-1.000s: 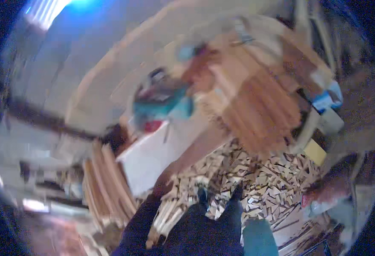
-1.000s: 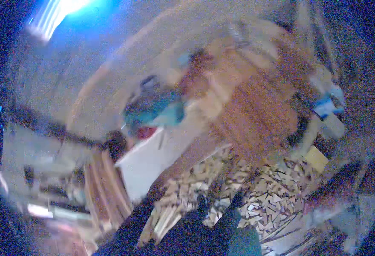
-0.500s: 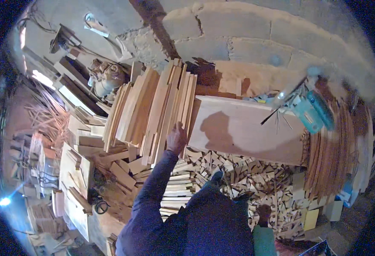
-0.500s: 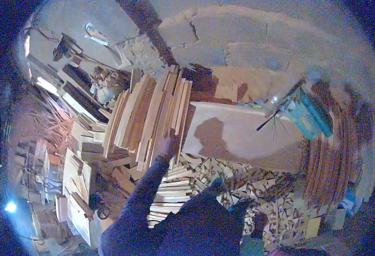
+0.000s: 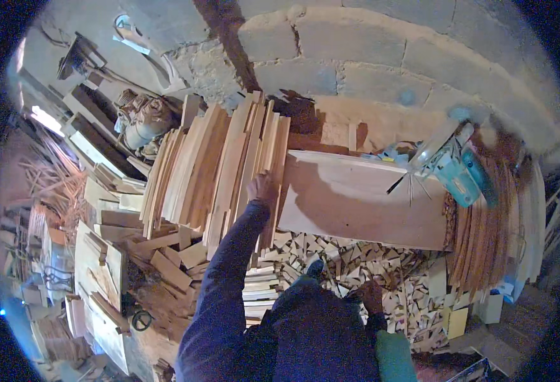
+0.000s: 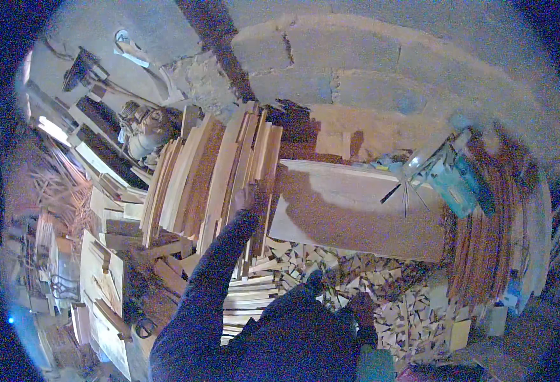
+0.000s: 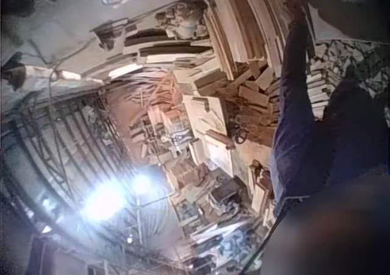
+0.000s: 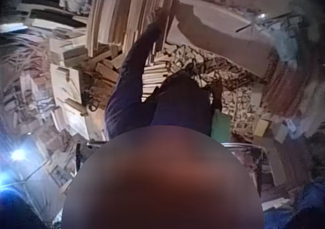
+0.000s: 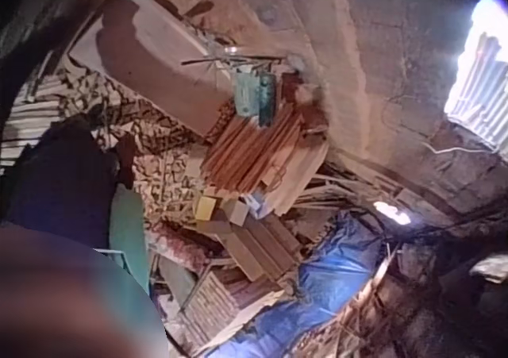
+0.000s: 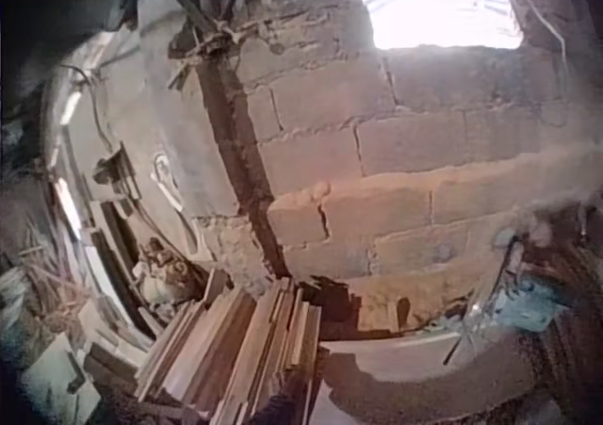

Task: Cutting thin wooden strips using a miter saw on a workbench in a workshop.

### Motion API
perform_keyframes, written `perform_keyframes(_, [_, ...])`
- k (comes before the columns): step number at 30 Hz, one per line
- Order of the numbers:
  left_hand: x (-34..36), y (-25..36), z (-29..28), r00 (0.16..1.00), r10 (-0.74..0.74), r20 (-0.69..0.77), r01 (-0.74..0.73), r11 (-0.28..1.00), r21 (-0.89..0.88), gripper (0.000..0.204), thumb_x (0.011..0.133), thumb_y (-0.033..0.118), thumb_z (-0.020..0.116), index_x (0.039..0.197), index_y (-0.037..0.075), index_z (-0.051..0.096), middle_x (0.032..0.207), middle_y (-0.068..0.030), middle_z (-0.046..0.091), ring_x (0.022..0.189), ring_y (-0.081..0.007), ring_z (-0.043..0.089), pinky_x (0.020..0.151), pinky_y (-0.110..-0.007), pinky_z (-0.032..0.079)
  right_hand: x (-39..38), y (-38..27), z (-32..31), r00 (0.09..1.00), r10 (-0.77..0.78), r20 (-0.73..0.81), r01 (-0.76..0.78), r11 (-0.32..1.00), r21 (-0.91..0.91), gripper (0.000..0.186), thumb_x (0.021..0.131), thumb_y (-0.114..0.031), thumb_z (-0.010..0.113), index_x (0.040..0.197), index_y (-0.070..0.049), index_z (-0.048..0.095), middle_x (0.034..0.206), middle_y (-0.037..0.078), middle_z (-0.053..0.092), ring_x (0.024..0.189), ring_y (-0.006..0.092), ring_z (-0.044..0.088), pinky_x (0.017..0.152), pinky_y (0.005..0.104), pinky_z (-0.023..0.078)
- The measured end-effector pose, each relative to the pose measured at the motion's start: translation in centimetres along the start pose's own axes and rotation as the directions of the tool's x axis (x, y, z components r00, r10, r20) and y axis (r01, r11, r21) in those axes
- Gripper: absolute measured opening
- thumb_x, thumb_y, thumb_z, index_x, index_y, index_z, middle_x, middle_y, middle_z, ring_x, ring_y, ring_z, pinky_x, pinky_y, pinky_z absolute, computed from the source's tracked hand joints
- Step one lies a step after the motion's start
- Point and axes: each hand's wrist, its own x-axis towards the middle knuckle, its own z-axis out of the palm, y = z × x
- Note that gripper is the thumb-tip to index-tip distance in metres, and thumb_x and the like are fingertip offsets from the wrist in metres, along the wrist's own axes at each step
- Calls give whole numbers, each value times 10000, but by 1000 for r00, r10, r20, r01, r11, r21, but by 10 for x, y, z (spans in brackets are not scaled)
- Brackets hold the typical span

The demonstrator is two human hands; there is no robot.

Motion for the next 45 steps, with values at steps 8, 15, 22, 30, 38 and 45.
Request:
perform_keyframes(8, [-11,16,34,887,331,-321,-202,905,375,448,960,291,568,1259,-43,577,1156,-281,672,942,-376,729,742,-524,586,-8,-16,-11,984,83,155,-33,953,-301,296,978,-266,637,1115,-6,675,1129,197,687,1015,355,667,910,444,521])
perform_keyframes(15, [-10,26,12,966,-159,-202,135,982,-129,447,931,365,617,1260,71,549,1087,-232,668,948,-379,724,744,-501,596,21,12,-1,986,-100,134,136,946,-293,222,1037,-276,631,1039,-56,650,920,70,696,871,199,678,779,378,575])
perform_keyframes(22, [-32,36,4,977,43,-211,-32,998,54,486,892,329,647,1273,52,526,1110,-232,675,771,-373,712,701,-488,578,38,-96,3,930,187,316,-323,824,465,262,971,-238,718,1151,-57,657,1044,99,689,955,203,681,876,409,583])
perform_keyframes(30, [-136,108,-54,958,284,-38,-156,406,-901,309,843,88,693,1083,51,501,894,-194,602,752,-433,649,642,-511,532,142,-246,65,984,75,161,-168,692,702,208,1016,-115,645,1215,-55,625,946,40,692,833,205,699,717,363,618])
perform_keyframes(38, [-103,137,-119,817,497,-294,-504,364,-784,314,863,60,716,1129,54,549,904,-113,603,772,-295,646,706,-405,540,188,-408,11,975,-192,111,120,878,463,273,1009,-149,676,1203,40,648,1154,135,722,1039,204,707,889,378,617])
perform_keyframes(45, [-89,141,-151,808,551,-211,-339,141,-930,360,871,100,818,1177,36,641,1011,-75,666,820,-145,634,760,-309,543,184,-413,-38,889,-427,162,245,745,620,260,1015,-33,609,1257,61,623,1222,196,707,1145,299,694,1025,461,567])
